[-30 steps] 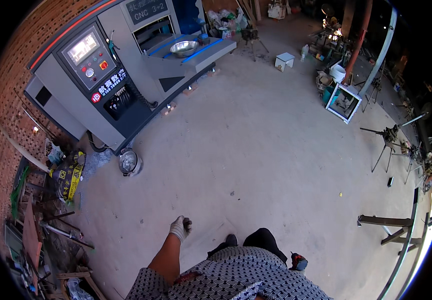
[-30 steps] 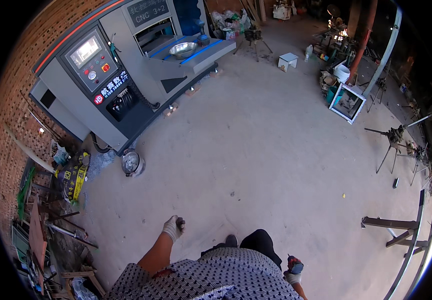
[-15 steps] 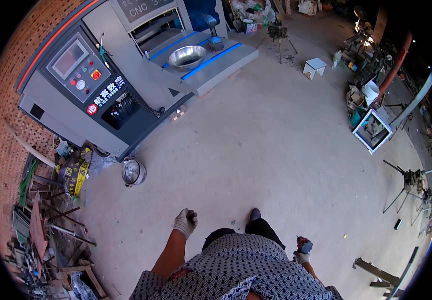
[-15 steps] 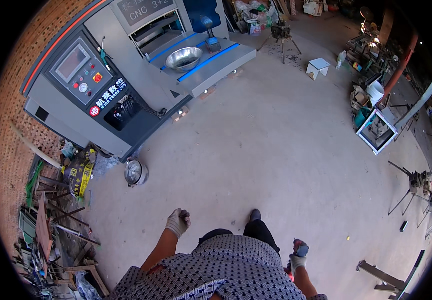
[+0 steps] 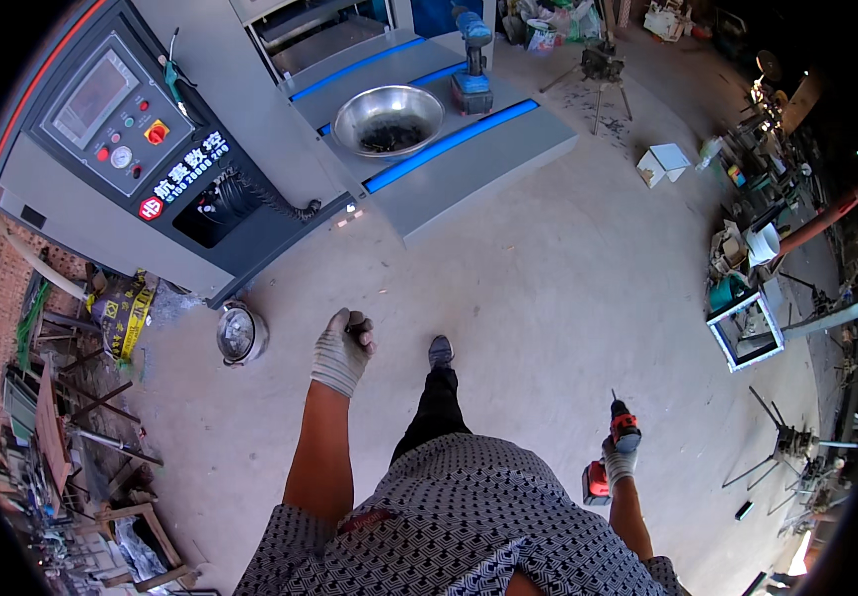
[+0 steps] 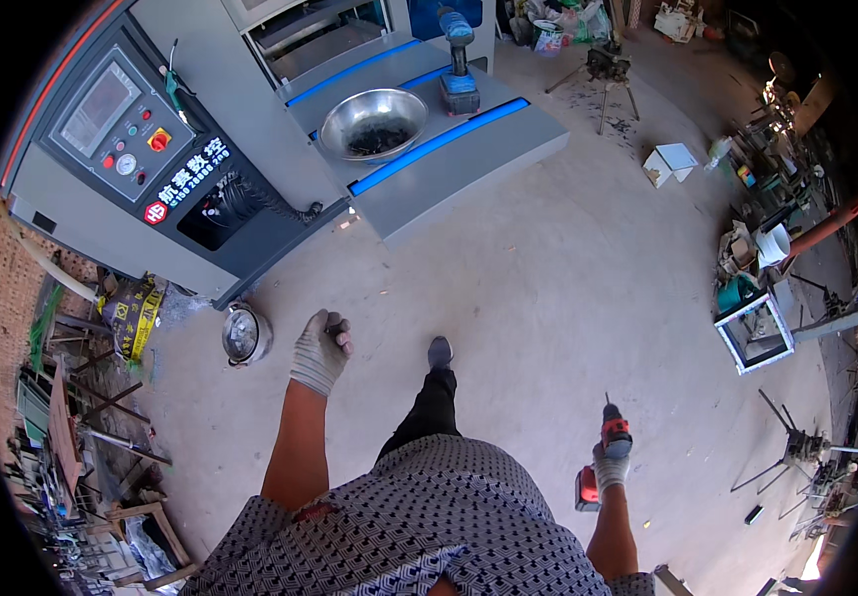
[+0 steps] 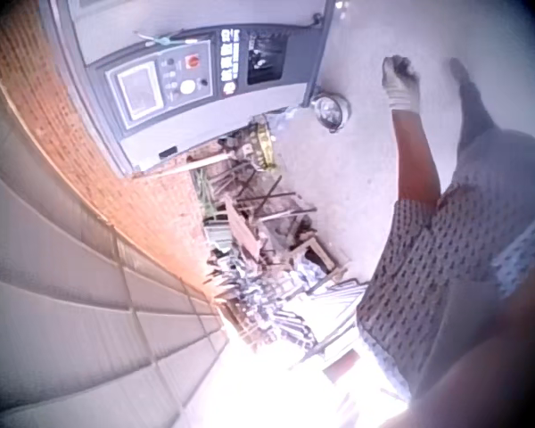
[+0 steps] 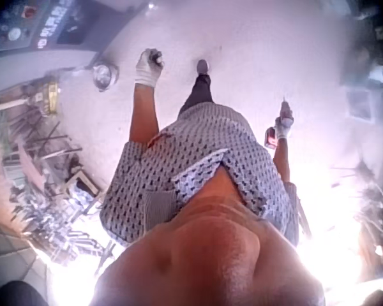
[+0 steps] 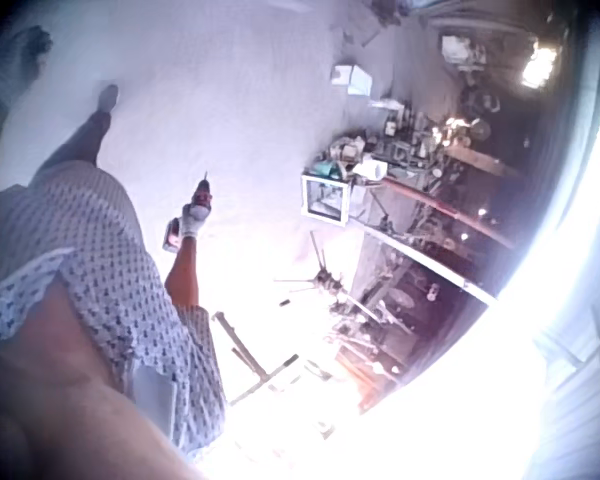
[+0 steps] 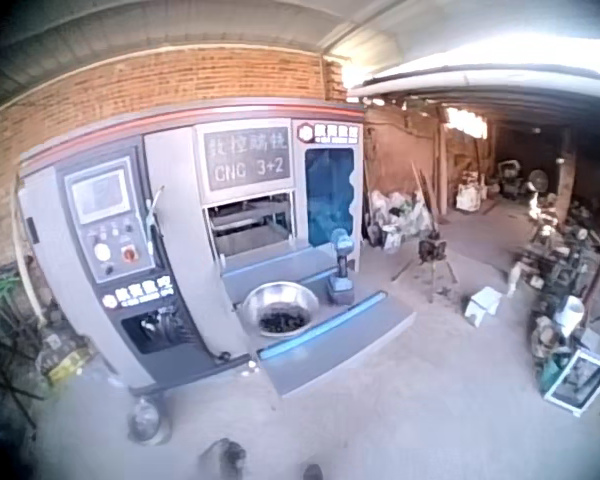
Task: The person uses a cordless drill to fasten screws into a metal frame structure. They briefly walk to a nearby table to retrieve a screw from a metal bowl before returning to the frame to continue the assembly.
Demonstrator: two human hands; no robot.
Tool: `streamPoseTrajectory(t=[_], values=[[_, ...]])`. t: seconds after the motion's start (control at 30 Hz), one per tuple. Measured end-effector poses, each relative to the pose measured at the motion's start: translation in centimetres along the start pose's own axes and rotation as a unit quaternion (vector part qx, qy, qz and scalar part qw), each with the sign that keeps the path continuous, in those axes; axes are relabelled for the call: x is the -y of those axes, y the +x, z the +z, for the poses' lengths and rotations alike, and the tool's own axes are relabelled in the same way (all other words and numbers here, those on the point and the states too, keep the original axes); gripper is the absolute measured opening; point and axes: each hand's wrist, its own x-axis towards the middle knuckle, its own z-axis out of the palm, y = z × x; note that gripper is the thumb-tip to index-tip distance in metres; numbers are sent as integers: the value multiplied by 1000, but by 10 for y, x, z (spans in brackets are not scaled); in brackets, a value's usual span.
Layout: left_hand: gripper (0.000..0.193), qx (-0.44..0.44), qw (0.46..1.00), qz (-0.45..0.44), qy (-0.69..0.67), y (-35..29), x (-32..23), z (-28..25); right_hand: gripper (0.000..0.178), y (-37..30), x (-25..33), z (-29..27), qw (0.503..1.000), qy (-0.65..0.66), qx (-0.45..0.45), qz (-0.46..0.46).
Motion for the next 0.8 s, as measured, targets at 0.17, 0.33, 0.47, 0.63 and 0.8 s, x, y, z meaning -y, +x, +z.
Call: streamPoseTrajectory(t=[0.17,0.33,0.47,0.63,0.8], values=[[27,30,999,25,26,79,-77,58,31,-38,23,55,976,-10,122,178],[27,16,994,65,88,130,-149,132,27,-47,63,78,961,6,132,243],[26,78,976,123,162,173,-192,172,24,-14,89,95,960,30,126,249],[40,84,927,78,357,250,-200,222,21,80,92,102,967,65,97,226],[42,-16,794,135,592,264,-201,232,20,143,261,108,976,50,158,140]])
